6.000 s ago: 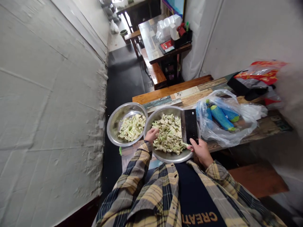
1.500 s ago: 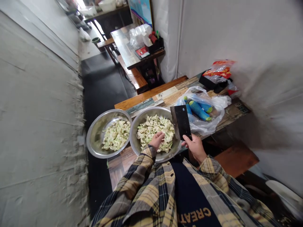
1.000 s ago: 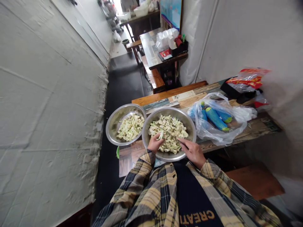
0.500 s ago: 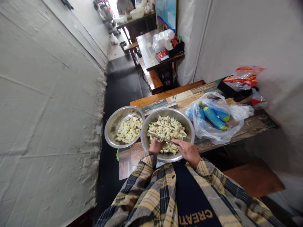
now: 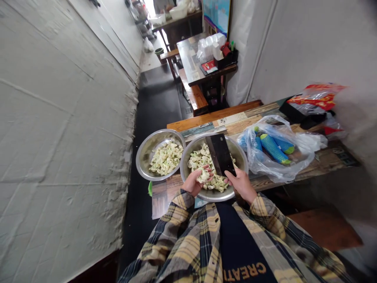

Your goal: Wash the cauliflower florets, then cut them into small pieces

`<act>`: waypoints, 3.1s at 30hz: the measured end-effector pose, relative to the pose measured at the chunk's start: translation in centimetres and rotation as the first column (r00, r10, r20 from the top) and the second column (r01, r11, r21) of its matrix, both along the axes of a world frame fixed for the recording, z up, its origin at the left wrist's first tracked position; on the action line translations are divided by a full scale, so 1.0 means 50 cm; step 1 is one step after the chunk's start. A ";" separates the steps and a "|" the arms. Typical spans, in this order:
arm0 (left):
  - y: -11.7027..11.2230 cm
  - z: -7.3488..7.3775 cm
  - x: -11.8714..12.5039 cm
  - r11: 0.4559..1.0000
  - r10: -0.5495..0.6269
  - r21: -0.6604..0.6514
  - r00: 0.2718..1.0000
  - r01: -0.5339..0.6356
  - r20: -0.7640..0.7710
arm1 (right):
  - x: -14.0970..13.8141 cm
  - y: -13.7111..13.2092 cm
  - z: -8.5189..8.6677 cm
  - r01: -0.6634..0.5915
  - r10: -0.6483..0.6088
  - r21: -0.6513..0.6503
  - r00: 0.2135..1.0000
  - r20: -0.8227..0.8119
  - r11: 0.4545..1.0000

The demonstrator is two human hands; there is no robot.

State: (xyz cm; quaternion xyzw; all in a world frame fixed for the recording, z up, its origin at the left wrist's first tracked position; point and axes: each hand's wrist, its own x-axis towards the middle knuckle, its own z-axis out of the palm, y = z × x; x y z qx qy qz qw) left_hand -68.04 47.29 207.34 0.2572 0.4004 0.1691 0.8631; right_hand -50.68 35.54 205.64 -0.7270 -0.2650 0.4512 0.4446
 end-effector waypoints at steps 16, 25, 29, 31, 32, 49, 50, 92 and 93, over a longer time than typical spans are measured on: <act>0.025 0.007 -0.064 0.995 0.093 -0.028 0.996 -0.093 0.008 | -0.105 0.069 0.032 -0.056 0.053 0.094 0.998 0.029 0.994; 0.055 0.009 -0.118 0.999 0.049 0.004 0.985 -0.049 -0.166 | -0.169 0.113 0.027 0.132 -0.127 0.012 0.967 -0.220 0.991; 0.067 0.005 -0.136 0.997 0.080 -0.008 0.986 -0.082 -0.148 | -0.195 0.129 0.043 0.080 -0.066 0.046 0.969 -0.240 0.996; 0.070 0.005 -0.143 0.996 0.089 0.009 0.987 -0.088 -0.136 | -0.210 0.138 0.050 0.046 -0.020 0.096 0.966 -0.256 0.994; 0.071 0.005 -0.146 0.996 0.085 0.018 0.987 -0.083 -0.136 | -0.218 0.142 0.052 0.042 -0.010 0.116 0.965 -0.263 0.992; 0.122 0.014 -0.262 0.981 0.177 0.095 0.982 -0.171 -0.060 | -0.301 0.237 0.040 0.127 -0.108 0.019 0.907 -0.406 0.992; 0.124 0.012 -0.268 0.980 0.187 0.078 0.981 -0.183 -0.046 | -0.305 0.243 0.041 0.117 -0.098 0.021 0.906 -0.413 0.993; 0.215 -0.057 -0.358 0.864 0.456 0.194 0.886 -0.464 0.086 | -0.369 0.221 0.121 -0.674 0.460 0.045 0.549 0.698 0.738; 0.215 -0.057 -0.359 0.867 0.452 0.192 0.888 -0.460 0.084 | -0.370 0.222 0.120 -0.677 0.462 0.039 0.542 0.702 0.735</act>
